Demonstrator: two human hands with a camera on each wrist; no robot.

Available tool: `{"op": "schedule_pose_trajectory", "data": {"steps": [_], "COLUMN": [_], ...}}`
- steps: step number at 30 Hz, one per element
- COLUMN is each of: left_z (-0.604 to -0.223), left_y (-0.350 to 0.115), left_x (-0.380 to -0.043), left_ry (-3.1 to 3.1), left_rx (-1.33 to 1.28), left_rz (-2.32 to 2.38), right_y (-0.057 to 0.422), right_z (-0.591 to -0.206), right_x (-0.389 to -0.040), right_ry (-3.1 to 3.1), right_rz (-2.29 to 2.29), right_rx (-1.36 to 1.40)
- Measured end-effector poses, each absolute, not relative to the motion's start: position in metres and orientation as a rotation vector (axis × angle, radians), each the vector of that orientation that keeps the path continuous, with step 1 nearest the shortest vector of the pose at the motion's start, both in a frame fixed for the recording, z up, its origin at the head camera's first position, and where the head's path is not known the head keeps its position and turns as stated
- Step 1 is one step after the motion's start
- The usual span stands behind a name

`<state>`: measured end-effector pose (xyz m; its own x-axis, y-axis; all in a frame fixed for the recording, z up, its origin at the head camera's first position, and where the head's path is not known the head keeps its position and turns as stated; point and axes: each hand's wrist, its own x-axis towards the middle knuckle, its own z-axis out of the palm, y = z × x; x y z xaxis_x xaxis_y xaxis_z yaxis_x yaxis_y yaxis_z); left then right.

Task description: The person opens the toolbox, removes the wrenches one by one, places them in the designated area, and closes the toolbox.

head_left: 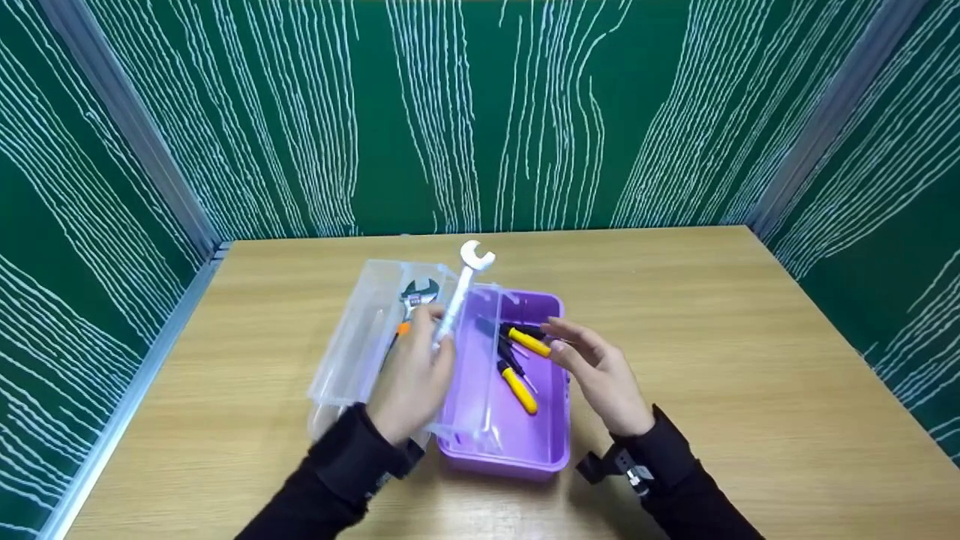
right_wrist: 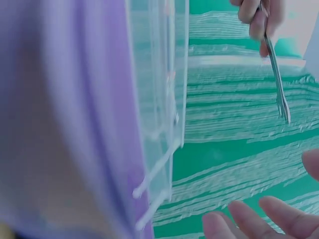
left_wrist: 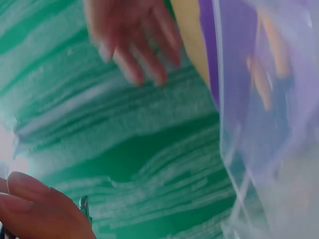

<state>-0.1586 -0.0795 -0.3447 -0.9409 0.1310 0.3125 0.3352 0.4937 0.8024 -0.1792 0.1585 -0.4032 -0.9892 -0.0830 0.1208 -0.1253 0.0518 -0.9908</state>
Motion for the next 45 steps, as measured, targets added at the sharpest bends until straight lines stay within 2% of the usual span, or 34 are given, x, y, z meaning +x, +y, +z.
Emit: {"op": "schedule_pose_trajectory", "data": {"steps": [9, 17, 27, 32, 38, 45], "left_z": [-0.372, -0.392, -0.404, -0.401, -0.394, -0.383], "left_y": [-0.05, -0.035, -0.023, -0.024, -0.033, -0.057], "left_x": [-0.143, -0.139, -0.132, -0.132, -0.133, -0.134], "left_ry": [-2.581, -2.576, -2.565, -2.565, -2.54, -2.415], "left_rx": [-0.528, -0.563, -0.524, -0.586, -0.688, -0.682], "left_rz": [-1.439, -1.384, -1.342, -1.352, -1.351, -1.196], "right_y": [0.138, 0.126, 0.12, 0.125, 0.133, 0.154], "right_z": [-0.403, -0.408, -0.409, -0.406, -0.4, -0.394], "right_x": [-0.173, -0.17, -0.166, -0.167, -0.169, -0.175], "right_ry": [-2.291, -2.279, -2.294, -2.257, -2.265, -2.288], "right_rz": [2.221, 2.236, 2.265, 2.289, 2.285, 2.335], "right_rx": [0.514, 0.58, 0.462, 0.497, 0.466, 0.284]}}
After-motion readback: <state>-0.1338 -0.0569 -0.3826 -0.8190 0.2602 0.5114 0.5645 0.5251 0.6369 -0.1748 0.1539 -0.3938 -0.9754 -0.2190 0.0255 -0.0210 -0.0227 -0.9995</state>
